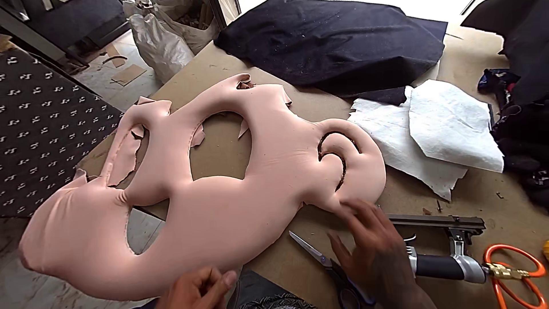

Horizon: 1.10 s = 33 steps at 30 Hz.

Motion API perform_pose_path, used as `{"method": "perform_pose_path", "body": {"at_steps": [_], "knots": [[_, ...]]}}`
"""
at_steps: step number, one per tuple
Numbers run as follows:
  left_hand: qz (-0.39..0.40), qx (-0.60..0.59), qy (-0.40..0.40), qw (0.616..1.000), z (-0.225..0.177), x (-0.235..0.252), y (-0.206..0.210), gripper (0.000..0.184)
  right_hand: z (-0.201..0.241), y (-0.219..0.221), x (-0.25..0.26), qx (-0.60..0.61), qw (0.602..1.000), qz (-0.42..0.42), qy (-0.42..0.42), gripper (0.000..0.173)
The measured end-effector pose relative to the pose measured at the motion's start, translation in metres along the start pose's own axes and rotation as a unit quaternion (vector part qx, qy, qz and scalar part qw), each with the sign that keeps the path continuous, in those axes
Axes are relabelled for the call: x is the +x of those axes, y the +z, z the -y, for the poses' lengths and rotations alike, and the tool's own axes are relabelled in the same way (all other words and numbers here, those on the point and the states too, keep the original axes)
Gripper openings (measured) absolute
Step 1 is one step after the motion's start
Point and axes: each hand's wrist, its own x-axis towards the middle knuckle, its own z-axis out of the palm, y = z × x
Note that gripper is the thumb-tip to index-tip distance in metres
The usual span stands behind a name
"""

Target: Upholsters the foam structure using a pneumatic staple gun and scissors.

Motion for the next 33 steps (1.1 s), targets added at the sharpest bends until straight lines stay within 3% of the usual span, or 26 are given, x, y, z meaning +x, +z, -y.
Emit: {"method": "perform_pose_path", "body": {"at_steps": [2,4,8,11,15,21,33], "knots": [[-0.103,0.179,0.17,0.963,-0.044,0.036,-0.011,0.043,-0.009,0.036,0.04,-0.009,0.998,-0.063,-0.027,0.053],[-0.186,0.255,0.322,0.893,-0.081,0.095,-0.013,0.049,-0.012,0.066,0.063,-0.004,0.998,-0.061,-0.032,0.067],[-0.149,0.272,0.491,0.814,-0.139,0.204,0.003,0.053,-0.012,0.084,0.068,-0.008,0.999,-0.04,-0.015,0.074],[-0.088,0.269,0.569,0.772,-0.159,0.246,0.02,0.05,-0.015,0.082,0.065,-0.008,0.999,-0.034,-0.034,0.07],[-0.028,0.277,0.58,0.765,-0.152,0.267,0.038,0.058,-0.014,0.08,0.064,-0.022,0.998,-0.034,-0.049,0.061],[-0.025,0.276,0.578,0.767,-0.147,0.27,0.041,0.056,-0.015,0.079,0.068,-0.033,0.997,-0.034,-0.06,0.054],[-0.028,0.247,0.59,0.769,-0.148,0.274,0.04,0.053,-0.017,0.08,0.067,-0.037,0.996,-0.038,-0.065,0.062]]}}
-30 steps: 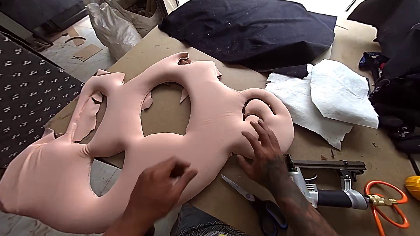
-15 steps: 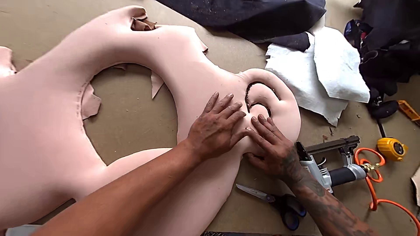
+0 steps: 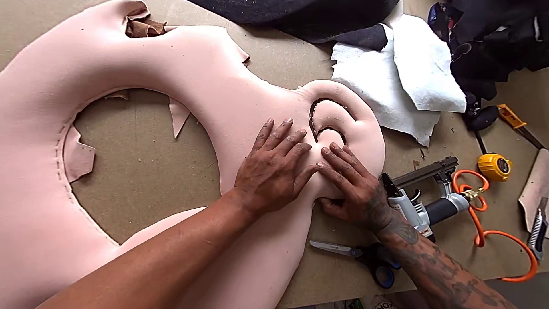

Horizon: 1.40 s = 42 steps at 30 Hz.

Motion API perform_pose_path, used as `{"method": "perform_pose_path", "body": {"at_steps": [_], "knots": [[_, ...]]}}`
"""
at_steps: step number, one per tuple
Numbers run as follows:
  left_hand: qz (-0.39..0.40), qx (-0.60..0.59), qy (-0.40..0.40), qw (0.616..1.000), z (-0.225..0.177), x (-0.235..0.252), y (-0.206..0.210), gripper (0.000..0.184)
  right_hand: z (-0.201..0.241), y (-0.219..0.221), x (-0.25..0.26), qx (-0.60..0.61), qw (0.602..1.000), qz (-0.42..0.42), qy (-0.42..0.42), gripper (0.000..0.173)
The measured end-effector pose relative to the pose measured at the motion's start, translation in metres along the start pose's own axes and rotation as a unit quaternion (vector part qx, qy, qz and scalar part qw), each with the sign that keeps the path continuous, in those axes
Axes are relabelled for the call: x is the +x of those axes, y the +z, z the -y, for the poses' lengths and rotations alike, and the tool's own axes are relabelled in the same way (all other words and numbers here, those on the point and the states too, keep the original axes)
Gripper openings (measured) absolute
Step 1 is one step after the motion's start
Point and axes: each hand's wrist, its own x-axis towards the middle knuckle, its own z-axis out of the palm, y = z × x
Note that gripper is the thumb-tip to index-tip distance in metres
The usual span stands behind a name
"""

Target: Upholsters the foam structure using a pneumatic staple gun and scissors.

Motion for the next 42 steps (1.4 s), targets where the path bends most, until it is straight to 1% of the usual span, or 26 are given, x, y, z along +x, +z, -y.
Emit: {"method": "perform_pose_path", "body": {"at_steps": [4,10,12,14,15,16,17,18,19,20,21,22,23,24,26,28,29,30,31,32,33,34,36,39,41,42], "knots": [[0.009,0.004,-0.003,1.0,-0.001,-0.002,0.002,0.052,0.002,0.0,0.0,0.001,1.0,0.012,0.011,0.056],[0.006,0.007,0.01,1.0,0.001,0.001,-0.001,0.05,0.011,-0.005,0.002,-0.009,0.999,0.014,0.033,0.057],[0.003,0.01,0.014,1.0,0.002,0.002,-0.001,0.049,0.018,-0.03,-0.005,0.001,0.997,0.005,0.073,0.048],[0.0,0.011,0.014,1.0,0.002,0.0,-0.001,0.048,0.025,-0.068,-0.037,-0.029,0.983,-0.043,0.174,0.042],[-0.002,0.011,0.013,1.0,0.002,0.001,-0.001,0.048,0.023,-0.088,-0.062,-0.058,0.964,-0.079,0.247,0.04],[-0.005,0.011,0.013,1.0,0.002,0.002,-0.002,0.049,0.017,-0.108,-0.093,-0.081,0.932,-0.118,0.332,0.039],[-0.006,0.011,0.012,1.0,0.002,0.002,-0.004,0.051,0.007,-0.123,-0.126,-0.085,0.889,-0.153,0.424,0.042],[-0.002,0.011,0.013,1.0,0.001,0.003,-0.005,0.054,-0.004,-0.134,-0.16,-0.076,0.831,-0.168,0.524,0.049],[0.009,0.012,0.015,1.0,0.0,0.004,-0.008,0.059,-0.019,-0.138,-0.188,-0.056,0.768,-0.158,0.617,0.058],[0.029,0.017,0.019,0.999,-0.003,0.005,-0.011,0.064,-0.032,-0.141,-0.206,-0.018,0.712,-0.117,0.692,0.068],[0.06,0.025,0.024,0.998,-0.006,0.007,-0.014,0.069,-0.041,-0.14,-0.212,0.038,0.662,-0.069,0.745,0.076],[0.097,0.037,0.031,0.994,-0.009,0.009,-0.017,0.073,-0.048,-0.137,-0.207,0.095,0.624,-0.039,0.775,0.08],[0.132,0.048,0.035,0.989,-0.013,0.012,-0.019,0.077,-0.052,-0.132,-0.195,0.133,0.605,-0.027,0.785,0.082],[0.165,0.06,0.034,0.984,-0.017,0.017,-0.021,0.079,-0.056,-0.127,-0.184,0.135,0.604,-0.024,0.785,0.083],[0.221,0.082,0.025,0.971,-0.023,0.03,-0.028,0.08,-0.065,-0.118,-0.171,0.065,0.637,-0.015,0.768,0.086],[0.276,0.1,0.007,0.956,-0.03,0.045,-0.035,0.083,-0.067,-0.119,-0.156,0.065,0.65,-0.039,0.757,0.079],[0.299,0.107,-0.001,0.948,-0.034,0.052,-0.037,0.086,-0.065,-0.118,-0.15,0.089,0.652,-0.087,0.748,0.072],[0.318,0.113,-0.006,0.941,-0.037,0.058,-0.038,0.089,-0.06,-0.116,-0.144,0.126,0.648,-0.155,0.735,0.061],[0.331,0.119,-0.004,0.936,-0.039,0.064,-0.037,0.093,-0.053,-0.111,-0.136,0.188,0.636,-0.242,0.708,0.044],[0.339,0.123,0.003,0.933,-0.039,0.069,-0.036,0.095,-0.044,-0.106,-0.129,0.27,0.611,-0.332,0.665,0.03],[0.341,0.125,0.012,0.931,-0.038,0.072,-0.035,0.097,-0.032,-0.103,-0.123,0.325,0.593,-0.396,0.621,0.02],[0.345,0.127,0.022,0.93,-0.037,0.074,-0.034,0.1,-0.019,-0.102,-0.12,0.354,0.592,-0.428,0.584,0.014],[0.347,0.125,0.041,0.929,-0.035,0.08,-0.032,0.105,0.011,-0.107,-0.115,0.393,0.606,-0.454,0.522,0.012],[0.356,0.089,0.052,0.929,-0.027,0.084,-0.026,0.11,0.067,-0.107,-0.112,0.486,0.62,-0.452,0.418,0.028],[0.343,0.058,0.059,0.936,-0.019,0.08,-0.02,0.111,0.101,-0.1,-0.103,0.527,0.612,-0.451,0.379,0.027],[0.325,0.051,0.071,0.942,-0.014,0.074,-0.017,0.11,0.113,-0.096,-0.099,0.523,0.616,-0.454,0.375,0.026]]}}
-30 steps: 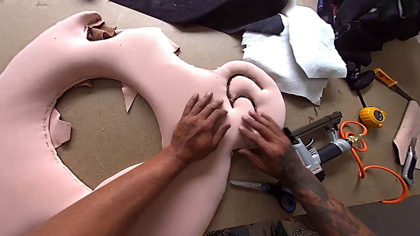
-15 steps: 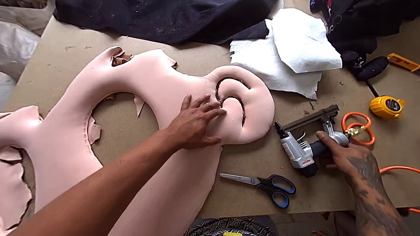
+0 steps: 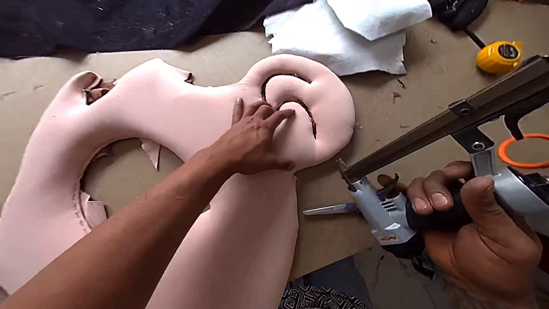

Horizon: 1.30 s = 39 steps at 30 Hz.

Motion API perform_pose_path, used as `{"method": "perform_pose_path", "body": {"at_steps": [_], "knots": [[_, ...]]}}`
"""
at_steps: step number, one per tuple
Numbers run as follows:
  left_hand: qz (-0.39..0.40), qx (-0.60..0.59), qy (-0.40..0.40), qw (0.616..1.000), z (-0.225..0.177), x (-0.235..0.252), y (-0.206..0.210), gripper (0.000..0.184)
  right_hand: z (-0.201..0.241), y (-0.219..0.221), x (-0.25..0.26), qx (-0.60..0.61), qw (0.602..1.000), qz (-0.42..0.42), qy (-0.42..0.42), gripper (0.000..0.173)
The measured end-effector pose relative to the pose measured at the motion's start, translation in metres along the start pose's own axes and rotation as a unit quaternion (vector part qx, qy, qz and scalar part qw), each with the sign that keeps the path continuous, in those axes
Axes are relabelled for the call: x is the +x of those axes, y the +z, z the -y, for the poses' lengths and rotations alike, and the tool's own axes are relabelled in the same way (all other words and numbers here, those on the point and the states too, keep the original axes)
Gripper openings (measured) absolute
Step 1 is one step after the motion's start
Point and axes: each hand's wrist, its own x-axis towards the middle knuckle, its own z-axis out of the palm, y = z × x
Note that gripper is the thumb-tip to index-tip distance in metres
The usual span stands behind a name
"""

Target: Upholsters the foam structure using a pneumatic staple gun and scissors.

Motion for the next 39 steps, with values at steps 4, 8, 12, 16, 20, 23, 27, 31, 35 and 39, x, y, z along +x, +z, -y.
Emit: {"method": "perform_pose_path", "body": {"at_steps": [4,8,12,16,20,23,27,31,35,39], "knots": [[-0.135,0.015,0.05,0.99,0.01,-0.006,0.027,0.096,-0.003,-0.005,0.01,-0.158,0.985,-0.053,-0.041,0.025],[-0.197,0.0,0.049,0.979,0.009,-0.009,0.035,0.072,-0.004,-0.036,0.07,-0.176,0.968,-0.176,0.021,0.027],[-0.196,0.008,0.067,0.978,0.013,-0.009,0.036,0.079,0.005,-0.071,0.096,-0.53,0.808,-0.228,0.122,0.07],[-0.203,0.001,0.062,0.977,0.013,-0.008,0.036,0.083,0.009,0.007,0.038,-0.759,0.648,-0.05,-0.047,0.049],[-0.195,0.002,0.058,0.979,0.013,-0.007,0.036,0.084,-0.083,0.064,-0.001,-0.645,0.723,0.155,-0.193,0.017],[-0.195,0.003,0.052,0.979,0.012,-0.008,0.036,0.083,-0.108,0.059,0.003,-0.637,0.727,0.16,-0.201,0.02],[-0.195,-0.001,0.055,0.979,0.012,-0.008,0.036,0.083,-0.109,0.058,-0.001,-0.641,0.719,0.163,-0.213,0.023],[-0.196,0.002,0.057,0.979,0.012,-0.008,0.036,0.083,-0.111,0.062,-0.003,-0.663,0.697,0.162,-0.218,0.027],[-0.199,0.0,0.06,0.978,0.012,-0.008,0.036,0.083,-0.114,0.067,-0.007,-0.68,0.678,0.162,-0.227,0.027],[-0.194,0.001,0.06,0.979,0.012,-0.008,0.037,0.083,-0.111,0.069,-0.005,-0.701,0.656,0.178,-0.216,0.021]]}}
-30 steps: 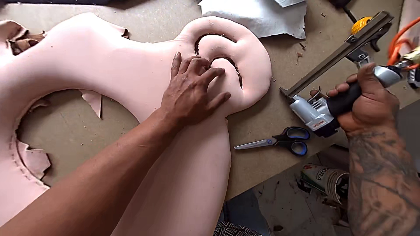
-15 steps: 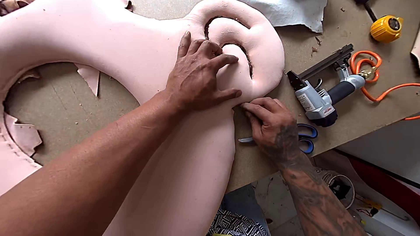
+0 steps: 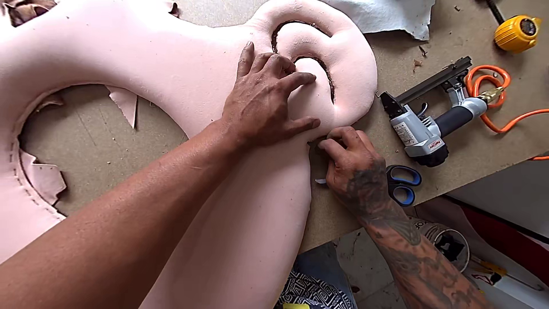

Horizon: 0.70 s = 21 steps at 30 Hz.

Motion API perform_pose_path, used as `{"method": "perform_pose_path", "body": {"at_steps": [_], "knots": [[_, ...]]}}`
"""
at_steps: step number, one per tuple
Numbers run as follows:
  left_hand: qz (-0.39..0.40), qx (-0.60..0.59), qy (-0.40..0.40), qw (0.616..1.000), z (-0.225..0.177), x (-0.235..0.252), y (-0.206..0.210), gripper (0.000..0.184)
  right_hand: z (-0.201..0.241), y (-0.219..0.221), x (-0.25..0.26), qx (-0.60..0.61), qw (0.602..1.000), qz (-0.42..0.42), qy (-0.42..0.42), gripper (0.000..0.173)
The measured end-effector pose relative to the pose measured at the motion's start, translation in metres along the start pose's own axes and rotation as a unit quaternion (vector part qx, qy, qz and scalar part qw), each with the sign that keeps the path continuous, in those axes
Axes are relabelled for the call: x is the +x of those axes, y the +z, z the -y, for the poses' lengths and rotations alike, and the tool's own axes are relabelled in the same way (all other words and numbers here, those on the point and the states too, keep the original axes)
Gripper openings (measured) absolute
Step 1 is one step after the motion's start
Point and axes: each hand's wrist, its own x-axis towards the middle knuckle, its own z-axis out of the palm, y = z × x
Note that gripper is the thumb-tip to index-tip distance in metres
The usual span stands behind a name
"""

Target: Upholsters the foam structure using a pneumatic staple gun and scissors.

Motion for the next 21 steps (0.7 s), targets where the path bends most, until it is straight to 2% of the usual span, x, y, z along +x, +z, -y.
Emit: {"method": "perform_pose_path", "body": {"at_steps": [3,6,10,14,16,17,19,21], "knots": [[-0.003,-0.001,0.002,1.0,0.0,0.001,0.0,0.082,-0.007,-0.003,-0.001,0.021,1.0,0.002,-0.019,0.018],[-0.004,-0.002,0.0,1.0,0.001,0.0,0.0,0.083,-0.008,-0.002,-0.004,0.047,0.998,-0.025,-0.022,0.025],[-0.002,0.0,0.002,1.0,0.0,0.0,0.001,0.083,-0.004,0.003,-0.002,0.015,0.999,-0.029,-0.017,0.031],[-0.001,0.001,0.004,1.0,0.001,0.001,0.0,0.083,-0.001,-0.005,0.0,0.022,0.998,0.029,-0.054,0.014],[-0.002,-0.003,0.007,1.0,0.001,0.001,0.001,0.083,-0.007,-0.024,-0.006,0.034,0.997,0.05,-0.042,0.016],[-0.001,-0.006,0.007,1.0,0.001,0.001,0.001,0.084,-0.017,-0.039,-0.01,0.025,0.998,0.049,-0.007,0.018],[0.016,-0.01,0.0,1.0,0.001,0.003,-0.003,0.086,-0.052,-0.074,-0.018,-0.014,0.99,0.02,0.138,0.027],[0.062,-0.016,-0.014,0.998,-0.003,0.006,-0.01,0.089,-0.098,-0.102,-0.024,-0.048,0.946,-0.017,0.319,0.051]]}}
